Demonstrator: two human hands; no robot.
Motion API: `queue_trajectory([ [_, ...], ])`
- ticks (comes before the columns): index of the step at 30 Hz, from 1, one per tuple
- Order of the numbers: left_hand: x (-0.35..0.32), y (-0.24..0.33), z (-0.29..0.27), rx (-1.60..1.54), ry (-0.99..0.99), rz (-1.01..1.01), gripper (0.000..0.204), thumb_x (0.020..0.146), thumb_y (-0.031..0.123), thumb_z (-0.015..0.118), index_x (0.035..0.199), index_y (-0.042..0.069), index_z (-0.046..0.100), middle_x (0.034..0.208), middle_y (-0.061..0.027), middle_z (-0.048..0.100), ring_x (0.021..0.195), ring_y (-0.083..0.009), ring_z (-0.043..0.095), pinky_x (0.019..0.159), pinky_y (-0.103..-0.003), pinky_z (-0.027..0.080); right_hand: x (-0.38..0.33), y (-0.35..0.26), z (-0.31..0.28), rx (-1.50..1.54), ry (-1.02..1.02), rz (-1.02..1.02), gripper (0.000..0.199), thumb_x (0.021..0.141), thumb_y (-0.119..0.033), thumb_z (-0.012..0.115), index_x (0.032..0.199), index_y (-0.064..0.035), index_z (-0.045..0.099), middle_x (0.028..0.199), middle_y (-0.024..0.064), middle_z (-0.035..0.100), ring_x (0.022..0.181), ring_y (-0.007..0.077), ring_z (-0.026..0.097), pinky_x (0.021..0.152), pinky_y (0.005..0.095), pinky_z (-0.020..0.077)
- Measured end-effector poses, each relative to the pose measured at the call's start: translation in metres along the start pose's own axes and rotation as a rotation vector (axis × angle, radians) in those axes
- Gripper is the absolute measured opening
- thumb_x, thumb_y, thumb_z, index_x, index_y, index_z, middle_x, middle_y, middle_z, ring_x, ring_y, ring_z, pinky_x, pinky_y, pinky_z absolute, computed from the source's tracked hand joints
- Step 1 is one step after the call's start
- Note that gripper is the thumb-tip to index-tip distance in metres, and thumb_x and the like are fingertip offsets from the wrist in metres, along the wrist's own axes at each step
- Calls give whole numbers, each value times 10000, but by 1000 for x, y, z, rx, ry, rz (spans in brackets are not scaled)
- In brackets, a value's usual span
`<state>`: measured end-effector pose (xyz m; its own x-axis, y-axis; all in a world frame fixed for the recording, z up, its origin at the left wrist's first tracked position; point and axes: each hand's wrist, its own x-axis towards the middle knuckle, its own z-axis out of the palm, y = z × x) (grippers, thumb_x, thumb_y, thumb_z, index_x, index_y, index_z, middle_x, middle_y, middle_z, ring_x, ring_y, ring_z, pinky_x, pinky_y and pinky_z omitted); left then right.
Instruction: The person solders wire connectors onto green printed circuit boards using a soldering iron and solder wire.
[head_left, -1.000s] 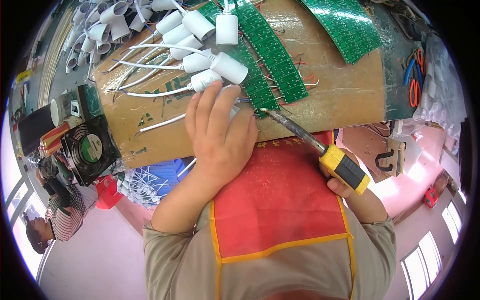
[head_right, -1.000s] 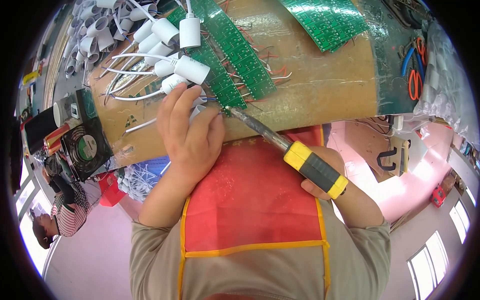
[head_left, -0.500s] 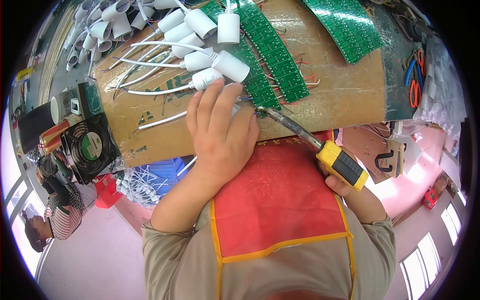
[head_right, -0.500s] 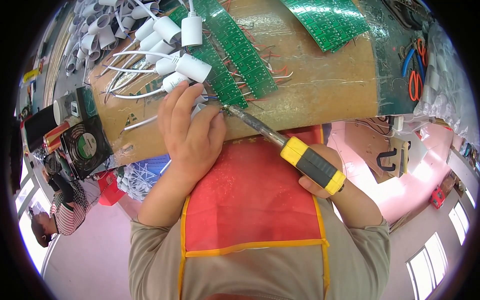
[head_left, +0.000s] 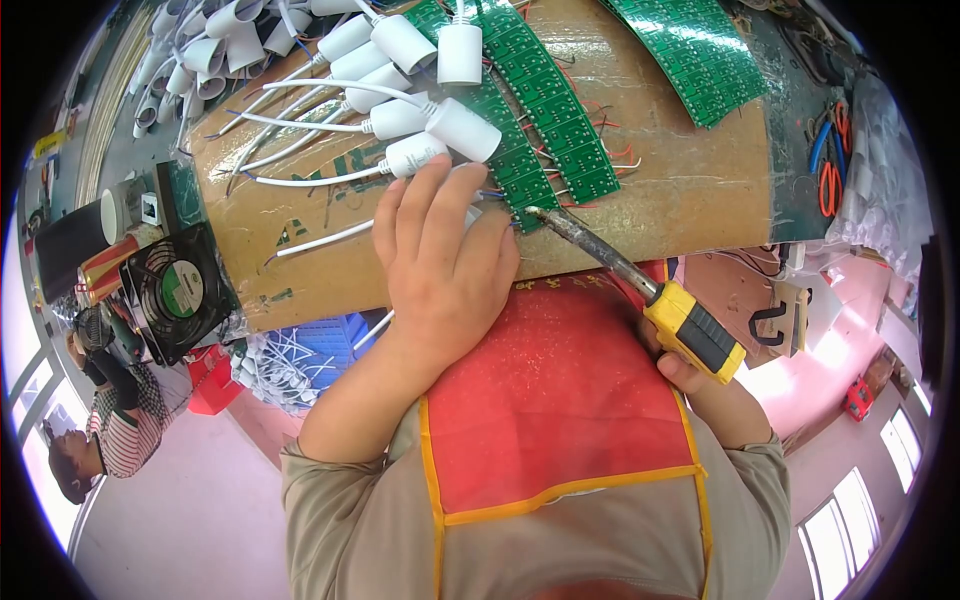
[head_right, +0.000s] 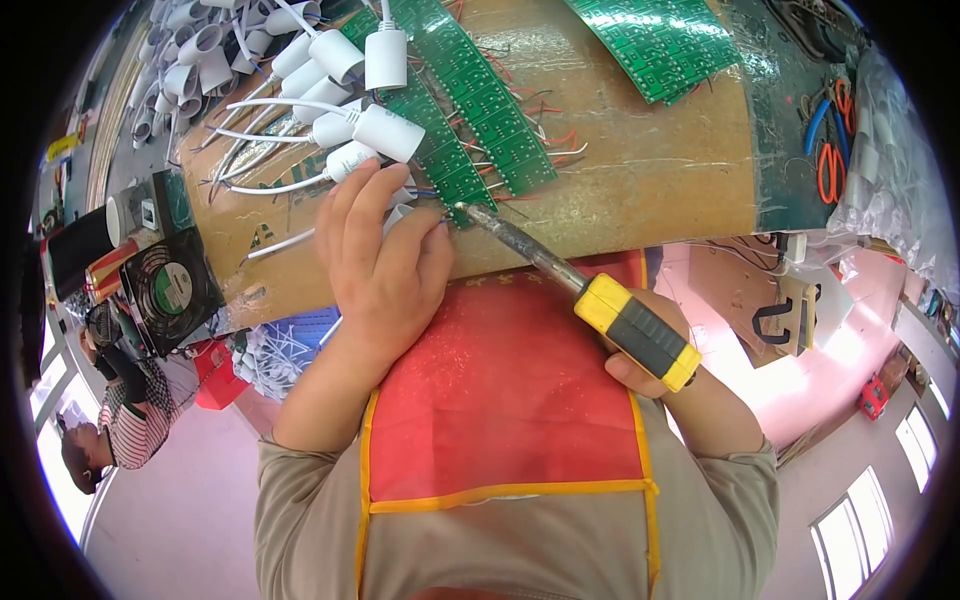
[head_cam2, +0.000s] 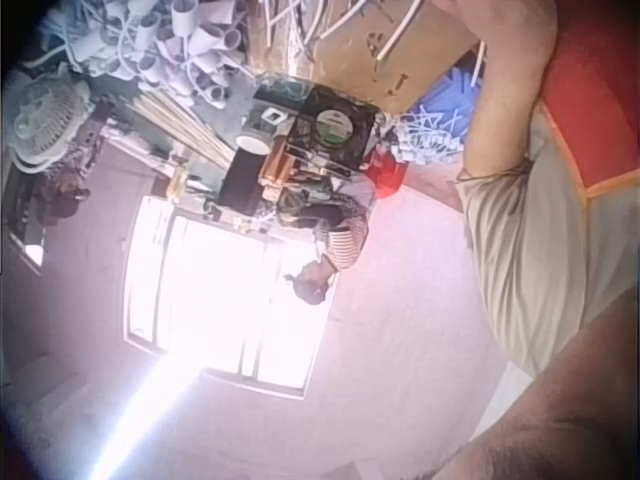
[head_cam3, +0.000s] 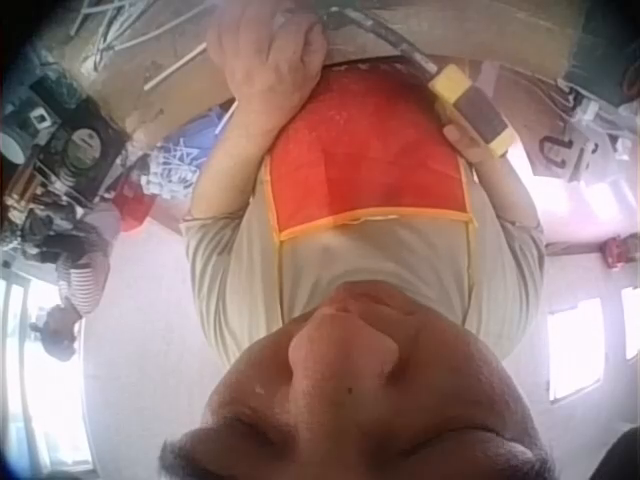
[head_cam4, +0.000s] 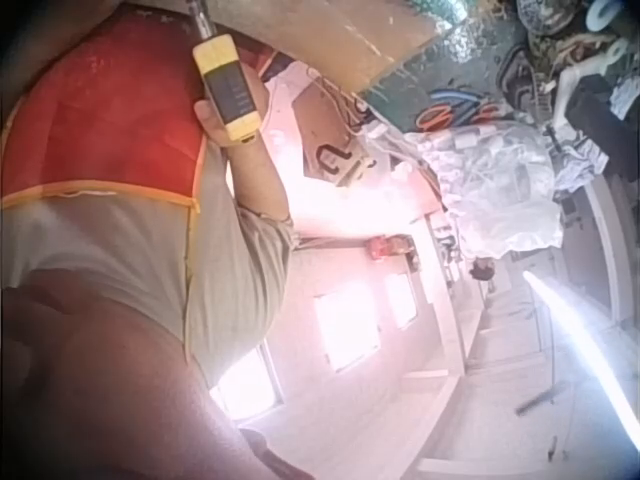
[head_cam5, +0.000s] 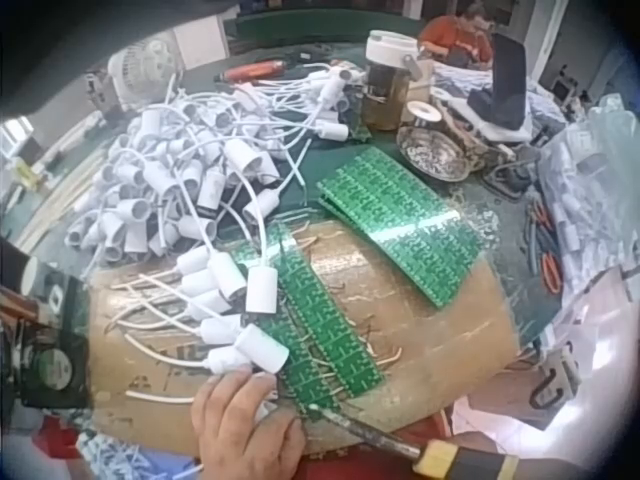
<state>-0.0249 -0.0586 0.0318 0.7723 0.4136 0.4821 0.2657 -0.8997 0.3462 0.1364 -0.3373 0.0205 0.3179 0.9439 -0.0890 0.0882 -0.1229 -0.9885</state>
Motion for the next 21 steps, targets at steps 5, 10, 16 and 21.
queue_trajectory([
  [5,0,0,0,2,-7,1,218,731,37,784,936,79,722,1288,-141,658,1238,-382,632,1014,-518,479,0,-2,1,1,18,-8,402,957,-392,708,729,-99,555,696,70,562,611,304,563,570,415,437],
  [10,-1,-1,0,-11,-15,-4,226,730,35,786,941,80,719,1292,-143,655,1240,-385,631,1020,-517,475,1,-5,0,-17,3,-6,426,966,-423,704,730,-99,560,705,74,563,617,306,567,568,414,436],
  [16,-1,-1,-1,-10,-13,-2,231,732,31,784,948,80,720,1292,-143,654,1236,-384,631,1018,-521,473,1,-7,-3,-37,-25,21,427,966,-427,703,731,-100,562,715,78,562,620,311,566,568,416,435],
  [21,-3,-2,1,-10,-9,5,234,734,35,789,953,79,719,1296,-142,653,1235,-383,632,1015,-522,474,1,-8,-3,-10,-21,14,414,960,-412,714,738,-95,567,718,84,563,617,313,566,568,417,433],
])
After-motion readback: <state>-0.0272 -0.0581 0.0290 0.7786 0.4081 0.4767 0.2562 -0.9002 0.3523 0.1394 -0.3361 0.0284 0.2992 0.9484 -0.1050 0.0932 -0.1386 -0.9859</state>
